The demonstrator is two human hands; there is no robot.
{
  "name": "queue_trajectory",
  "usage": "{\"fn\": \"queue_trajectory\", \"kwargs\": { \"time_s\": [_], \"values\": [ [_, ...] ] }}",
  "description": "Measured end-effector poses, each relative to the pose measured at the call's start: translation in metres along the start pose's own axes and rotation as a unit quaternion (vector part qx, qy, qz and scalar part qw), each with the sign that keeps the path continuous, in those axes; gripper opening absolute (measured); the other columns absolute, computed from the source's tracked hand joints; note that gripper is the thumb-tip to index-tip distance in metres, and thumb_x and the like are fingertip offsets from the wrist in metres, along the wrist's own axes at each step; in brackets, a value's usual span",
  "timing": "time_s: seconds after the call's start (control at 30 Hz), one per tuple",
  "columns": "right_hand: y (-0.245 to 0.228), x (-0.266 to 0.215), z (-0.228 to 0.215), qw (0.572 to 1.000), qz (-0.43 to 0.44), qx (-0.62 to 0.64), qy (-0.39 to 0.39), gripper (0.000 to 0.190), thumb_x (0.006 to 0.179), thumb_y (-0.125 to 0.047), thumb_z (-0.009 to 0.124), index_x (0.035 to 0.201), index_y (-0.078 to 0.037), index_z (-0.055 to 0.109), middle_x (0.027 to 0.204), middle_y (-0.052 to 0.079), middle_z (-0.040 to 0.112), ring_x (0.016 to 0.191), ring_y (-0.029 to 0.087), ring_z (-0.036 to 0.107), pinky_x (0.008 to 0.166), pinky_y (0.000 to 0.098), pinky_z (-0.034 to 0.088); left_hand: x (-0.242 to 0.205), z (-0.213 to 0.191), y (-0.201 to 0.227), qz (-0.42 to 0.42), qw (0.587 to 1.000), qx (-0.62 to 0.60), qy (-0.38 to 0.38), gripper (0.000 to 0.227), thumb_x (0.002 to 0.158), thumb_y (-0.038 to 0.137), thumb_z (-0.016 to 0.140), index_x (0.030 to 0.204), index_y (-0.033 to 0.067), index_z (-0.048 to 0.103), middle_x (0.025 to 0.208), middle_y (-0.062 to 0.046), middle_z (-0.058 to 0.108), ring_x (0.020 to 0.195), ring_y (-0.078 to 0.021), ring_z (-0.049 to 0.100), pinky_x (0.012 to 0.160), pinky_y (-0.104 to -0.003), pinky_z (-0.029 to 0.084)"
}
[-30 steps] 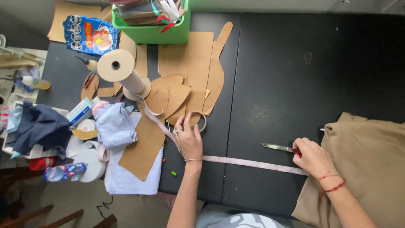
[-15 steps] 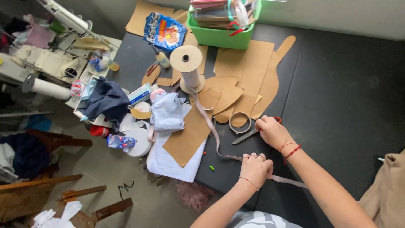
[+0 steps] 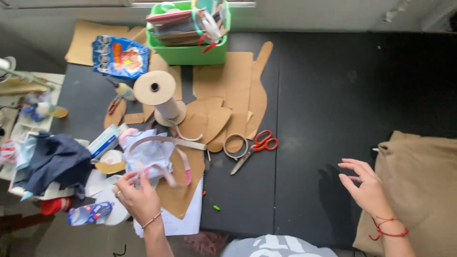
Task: The person organizes sewing supplies and lays out a large piece of brown fabric on a table. They place a paper pattern on the fabric, mark it with a pen, and then use an electric rotary cutter to cut the fabric along the pattern's edge.
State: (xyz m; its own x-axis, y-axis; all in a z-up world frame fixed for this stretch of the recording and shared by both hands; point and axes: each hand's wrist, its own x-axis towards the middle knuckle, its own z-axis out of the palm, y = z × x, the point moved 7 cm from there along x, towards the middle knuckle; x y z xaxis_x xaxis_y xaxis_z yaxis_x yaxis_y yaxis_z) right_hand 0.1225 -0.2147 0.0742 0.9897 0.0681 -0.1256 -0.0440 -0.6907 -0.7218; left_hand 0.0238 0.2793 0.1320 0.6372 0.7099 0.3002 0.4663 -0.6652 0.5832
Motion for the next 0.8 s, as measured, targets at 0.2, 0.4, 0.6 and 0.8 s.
{"fn": "queue_trajectory", "kwargs": {
  "time_s": [0.2,0.4,0.6,0.8],
  "values": [
    [0.075,-0.077,-0.094,0.959,0.002,-0.151,0.239,0.02,0.078,0.001,0.057,0.096,-0.004,0.063,0.11,0.013,0.057,0.1,0.019,0.053,0.085,0.0307,0.044,-0.032,0.084,0.096,0.133,0.977,-0.11,-0.129,0.036,0.075,0.008,0.059,0.109,0.0012,0.047,0.104,-0.015,0.048,0.101,-0.0295,0.045,0.088,-0.038,0.034],
    [0.218,-0.133,-0.166,0.911,0.194,-0.22,0.288,0.042,0.08,-0.026,0.061,0.112,0.002,0.058,0.107,0.019,0.056,0.103,0.032,0.046,0.086,0.0426,0.036,-0.194,0.156,0.233,0.217,0.756,-0.162,-0.596,0.032,0.077,0.019,0.052,0.108,0.0144,0.052,0.106,-0.002,0.057,0.095,-0.0164,0.055,0.078,-0.031,0.042],
    [0.228,-0.12,-0.17,0.899,0.411,-0.04,0.146,0.058,0.074,-0.045,0.057,0.113,-0.002,0.054,0.108,0.017,0.057,0.1,0.03,0.052,0.082,0.0391,0.036,-0.365,0.201,0.263,0.087,0.601,-0.144,-0.781,0.05,0.073,0.03,0.054,0.118,0.0153,0.039,0.121,-0.004,0.044,0.11,-0.0177,0.045,0.087,-0.03,0.038],
    [0.189,-0.092,-0.168,0.892,0.39,0.204,0.101,0.043,0.066,-0.022,0.068,0.104,-0.003,0.06,0.1,0.012,0.06,0.091,0.021,0.052,0.08,0.0351,0.04,-0.408,0.239,0.294,-0.233,0.636,-0.313,-0.666,0.082,0.06,0.035,0.074,0.124,0.0027,0.033,0.117,-0.011,0.052,0.108,-0.0184,0.051,0.092,-0.029,0.042]
  ]
}}
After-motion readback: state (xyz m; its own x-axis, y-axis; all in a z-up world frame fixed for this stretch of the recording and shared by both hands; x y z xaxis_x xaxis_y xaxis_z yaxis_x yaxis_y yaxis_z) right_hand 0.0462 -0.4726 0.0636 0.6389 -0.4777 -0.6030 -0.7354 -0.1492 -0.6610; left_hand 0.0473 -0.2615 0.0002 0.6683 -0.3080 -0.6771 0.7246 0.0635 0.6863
